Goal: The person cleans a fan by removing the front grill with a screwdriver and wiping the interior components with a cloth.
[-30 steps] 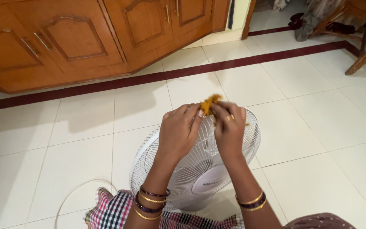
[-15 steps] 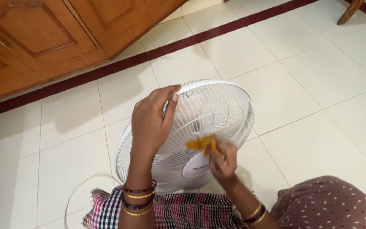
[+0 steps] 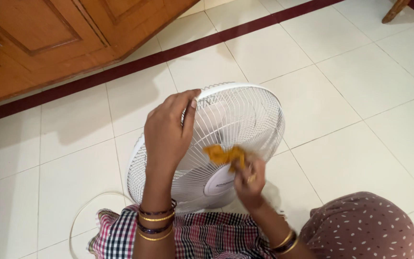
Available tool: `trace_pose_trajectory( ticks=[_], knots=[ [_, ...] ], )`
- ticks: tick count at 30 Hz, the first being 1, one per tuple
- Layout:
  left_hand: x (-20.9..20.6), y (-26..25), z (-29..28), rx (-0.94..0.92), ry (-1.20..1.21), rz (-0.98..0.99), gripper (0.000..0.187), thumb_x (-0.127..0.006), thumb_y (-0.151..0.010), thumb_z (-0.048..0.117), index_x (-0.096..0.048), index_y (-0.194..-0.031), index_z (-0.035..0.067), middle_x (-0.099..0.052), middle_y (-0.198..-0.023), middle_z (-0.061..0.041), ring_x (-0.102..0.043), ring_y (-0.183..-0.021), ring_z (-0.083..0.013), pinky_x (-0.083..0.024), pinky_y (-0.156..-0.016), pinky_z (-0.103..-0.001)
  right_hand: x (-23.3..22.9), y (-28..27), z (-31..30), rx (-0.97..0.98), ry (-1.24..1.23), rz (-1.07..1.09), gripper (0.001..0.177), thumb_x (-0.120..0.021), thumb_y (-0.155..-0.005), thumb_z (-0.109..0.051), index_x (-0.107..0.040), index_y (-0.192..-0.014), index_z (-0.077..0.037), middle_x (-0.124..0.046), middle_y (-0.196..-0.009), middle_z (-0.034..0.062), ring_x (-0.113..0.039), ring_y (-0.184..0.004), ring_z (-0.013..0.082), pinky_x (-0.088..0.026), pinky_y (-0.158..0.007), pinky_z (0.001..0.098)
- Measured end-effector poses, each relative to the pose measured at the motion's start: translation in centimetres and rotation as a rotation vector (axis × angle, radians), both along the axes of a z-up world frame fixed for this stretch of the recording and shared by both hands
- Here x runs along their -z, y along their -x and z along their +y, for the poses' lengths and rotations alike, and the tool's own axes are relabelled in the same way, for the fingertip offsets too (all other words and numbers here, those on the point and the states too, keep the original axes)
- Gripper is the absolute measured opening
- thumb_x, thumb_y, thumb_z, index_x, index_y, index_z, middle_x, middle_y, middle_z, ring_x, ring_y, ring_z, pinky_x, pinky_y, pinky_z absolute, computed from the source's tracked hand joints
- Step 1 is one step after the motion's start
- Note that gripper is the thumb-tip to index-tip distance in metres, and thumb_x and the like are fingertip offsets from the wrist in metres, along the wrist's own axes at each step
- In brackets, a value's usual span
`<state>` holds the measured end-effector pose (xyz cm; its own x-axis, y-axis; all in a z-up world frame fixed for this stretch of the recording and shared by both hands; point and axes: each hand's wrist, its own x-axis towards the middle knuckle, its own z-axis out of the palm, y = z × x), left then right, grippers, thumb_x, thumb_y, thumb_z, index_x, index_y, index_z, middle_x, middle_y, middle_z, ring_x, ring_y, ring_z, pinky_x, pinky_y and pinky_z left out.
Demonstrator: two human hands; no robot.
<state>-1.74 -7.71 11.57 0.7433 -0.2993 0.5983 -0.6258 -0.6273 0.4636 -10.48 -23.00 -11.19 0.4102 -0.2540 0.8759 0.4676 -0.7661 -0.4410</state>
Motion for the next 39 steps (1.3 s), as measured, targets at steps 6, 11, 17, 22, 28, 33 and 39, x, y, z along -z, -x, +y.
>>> trace_pose_trajectory(
  ticks=[6,11,17,22,28,33,39],
  knots=[
    [0.1,0.0,0.6,0.041,-0.024,-0.031,0.022,-0.057,-0.104,0.022,-0.075,-0.115,0.015,-0.077,-0.106,-0.005,-0.072,-0.084,-0.0224,-0.052,-0.082,-0.038,-0.3,-1.5,-1.7,0.067,0.100,-0.109,0.031,-0.073,-0.079,0.015,-0.068,-0.104,-0.003,-0.057,-0.109,0.0159,-0.058,-0.097,0.0323,-0.052,-0.075,0.0404],
    [-0.1,0.5,0.4,0.042,-0.032,-0.055,0.022,-0.058,-0.104,0.022,-0.074,-0.117,0.016,-0.076,-0.106,-0.004,-0.071,-0.085,-0.0240,-0.052,-0.081,-0.039,-13.9,-8.7,-5.9,0.043,0.056,0.090,0.036,-0.069,-0.081,0.015,-0.075,-0.108,-0.008,-0.069,-0.107,0.0077,-0.061,-0.099,0.0257,-0.052,-0.083,0.0391],
    [0.0,1.1,-0.3,-0.023,-0.007,0.030,0.022,-0.057,-0.102,0.024,-0.074,-0.115,0.019,-0.076,-0.105,-0.002,-0.071,-0.083,-0.0218,-0.053,-0.077,-0.036,-8.8,-5.0,-5.4,0.058,-0.107,0.131,0.030,-0.063,-0.082,0.017,-0.071,-0.104,-0.001,-0.065,-0.109,0.0141,-0.061,-0.100,0.0257,-0.054,-0.080,0.0354],
    [0.0,0.3,-0.6,-0.056,-0.035,0.017,0.021,-0.058,-0.102,0.023,-0.074,-0.116,0.018,-0.075,-0.102,-0.003,-0.070,-0.084,-0.0228,-0.052,-0.073,-0.036,3.2,0.4,0.7,0.053,-0.096,-0.053,0.027,-0.068,-0.078,0.017,-0.063,-0.096,-0.002,-0.056,-0.103,0.0132,-0.058,-0.094,0.0339,-0.051,-0.081,0.0417],
    [-0.8,0.3,0.2,-0.018,-0.026,0.050,0.022,-0.058,-0.101,0.023,-0.074,-0.116,0.019,-0.076,-0.104,-0.002,-0.071,-0.079,-0.0207,-0.053,-0.070,-0.034,-2.7,-4.4,-3.3,0.204,-0.280,-0.027,0.026,-0.069,-0.088,0.012,-0.059,-0.109,0.002,-0.058,-0.111,0.0176,-0.060,-0.101,0.0340,-0.049,-0.088,0.0411],
    [-0.6,0.9,0.3,-0.025,-0.030,0.052,0.022,-0.058,-0.102,0.025,-0.074,-0.116,0.019,-0.076,-0.105,-0.001,-0.070,-0.076,-0.0195,-0.054,-0.069,-0.033,-13.1,-8.4,-8.2,0.008,-0.139,0.132,0.026,-0.066,-0.088,0.015,-0.073,-0.105,-0.003,-0.067,-0.107,0.0096,-0.063,-0.102,0.0274,-0.052,-0.087,0.0370],
    [0.1,0.1,-0.6,-0.047,-0.038,0.113,0.022,-0.057,-0.099,0.024,-0.074,-0.112,0.021,-0.075,-0.099,-0.001,-0.068,-0.071,-0.0187,-0.052,-0.064,-0.033,-5.0,-4.8,-5.3,0.154,-0.158,0.062,0.021,-0.063,-0.084,0.016,-0.067,-0.097,0.000,-0.067,-0.101,0.0085,-0.066,-0.095,0.0269,-0.036,-0.114,0.0583]
  ],
)
